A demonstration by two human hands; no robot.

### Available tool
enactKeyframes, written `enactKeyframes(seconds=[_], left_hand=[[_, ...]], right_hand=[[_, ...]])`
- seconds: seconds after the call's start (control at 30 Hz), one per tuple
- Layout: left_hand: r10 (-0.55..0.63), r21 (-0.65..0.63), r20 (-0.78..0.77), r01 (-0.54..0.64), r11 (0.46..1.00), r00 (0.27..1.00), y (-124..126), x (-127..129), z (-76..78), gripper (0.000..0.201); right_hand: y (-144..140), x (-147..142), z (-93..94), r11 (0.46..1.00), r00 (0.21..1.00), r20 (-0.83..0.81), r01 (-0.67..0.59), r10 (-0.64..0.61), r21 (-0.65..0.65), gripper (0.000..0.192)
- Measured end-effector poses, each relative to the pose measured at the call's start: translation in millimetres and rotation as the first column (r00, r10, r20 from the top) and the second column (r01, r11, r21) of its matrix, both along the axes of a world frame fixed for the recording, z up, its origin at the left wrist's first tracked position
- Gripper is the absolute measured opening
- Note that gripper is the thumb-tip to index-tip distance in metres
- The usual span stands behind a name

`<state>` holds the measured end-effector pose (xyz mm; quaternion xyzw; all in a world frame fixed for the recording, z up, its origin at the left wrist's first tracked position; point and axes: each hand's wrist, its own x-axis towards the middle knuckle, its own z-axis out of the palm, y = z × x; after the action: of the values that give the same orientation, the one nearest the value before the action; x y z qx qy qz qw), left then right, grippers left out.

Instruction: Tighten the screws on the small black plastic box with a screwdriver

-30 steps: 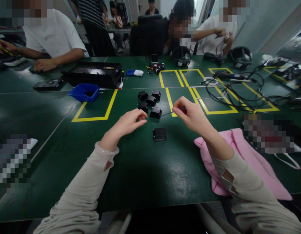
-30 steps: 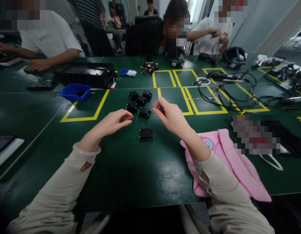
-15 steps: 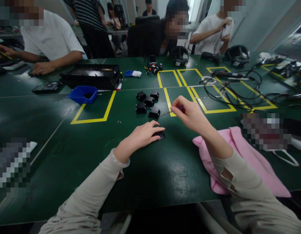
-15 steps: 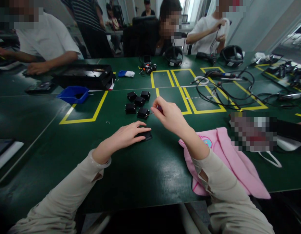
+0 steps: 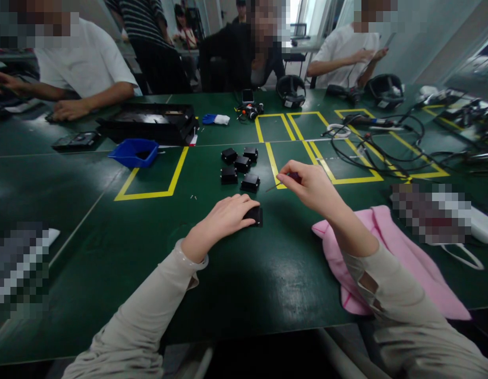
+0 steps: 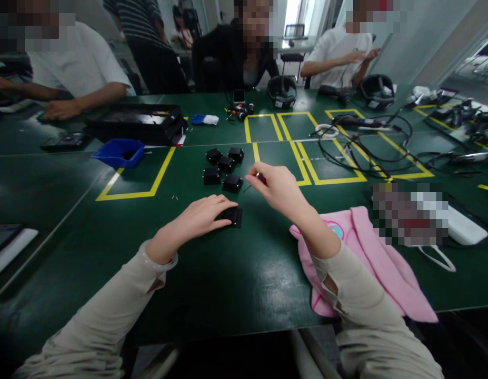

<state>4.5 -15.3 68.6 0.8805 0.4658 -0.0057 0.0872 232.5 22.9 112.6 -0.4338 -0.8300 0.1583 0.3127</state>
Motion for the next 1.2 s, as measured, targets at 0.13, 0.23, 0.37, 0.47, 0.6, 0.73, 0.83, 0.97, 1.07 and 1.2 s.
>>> enactKeyframes(seconds=[0.13, 0.23, 0.37, 0.47, 0.6, 0.73, 0.83, 0.97, 1.07, 1.2], left_hand=[[0.0, -0.036, 0.019, 0.001, 0.999, 1.0, -2.3, -3.1, 3.4, 0.06], [-0.077, -0.104, 0.02, 0.079, 0.991, 0.997, -1.2, -6.0, 3.7, 0.07], [-0.075, -0.021, -0.015, 0.075, 0.997, 0.997, 3.3, -6.9, -4.4, 0.06], [-0.067, 0.024, -0.008, 0.067, 0.997, 0.998, 6.5, -7.9, -8.2, 0.047], [0.006, 0.004, -0.015, -0.006, 1.0, 1.0, 8.2, -9.2, -9.1, 0.035], [0.046, 0.041, 0.016, -0.047, 0.998, 0.999, 7.3, -6.9, -14.7, 0.037], [0.058, 0.061, 0.006, -0.058, 0.996, 0.998, 6.5, -4.7, -18.1, 0.035], [0.06, 0.057, -0.001, -0.059, 0.997, 0.998, 5.2, -3.0, -17.7, 0.034], [0.046, 0.069, 0.026, -0.048, 0.996, 0.999, 3.7, -1.4, -17.4, 0.034], [0.03, 0.092, 0.03, -0.033, 0.995, 0.999, 2.4, 1.1, -18.8, 0.035]], right_hand=[[2.1, 2.7, -0.2, 1.0, 0.999, -0.025, -0.031, 0.031, 0.005, 0.019], [3.8, 4.3, -0.6, 0.999, 0.999, -0.029, -0.04, 0.041, 0.01, 0.014], [5.1, 4.0, -0.9, 0.998, 0.999, -0.001, -0.053, 0.053, 0.022, 0.014], [5.5, 3.9, -1.0, 0.999, 0.999, -0.008, -0.046, 0.046, 0.005, 0.015], [3.5, 3.9, 0.3, 0.998, 0.997, -0.076, -0.026, 0.022, -0.057, 0.02], [-2.1, 0.3, 2.3, 0.996, 0.995, -0.102, -0.031, 0.022, -0.087, 0.024], [-6.4, -5.0, 1.3, 0.993, 0.994, -0.102, -0.061, 0.051, -0.098, 0.023], [-10.3, -13.1, -3.9, 0.983, 0.99, -0.088, -0.122, 0.111, -0.136, 0.019], [-12.7, -18.2, -7.7, 0.981, 0.989, -0.055, -0.14, 0.134, -0.133, 0.018], [-15.5, -22.6, -10.0, 0.98, 0.989, 0.001, -0.145, 0.146, -0.136, 0.017]])
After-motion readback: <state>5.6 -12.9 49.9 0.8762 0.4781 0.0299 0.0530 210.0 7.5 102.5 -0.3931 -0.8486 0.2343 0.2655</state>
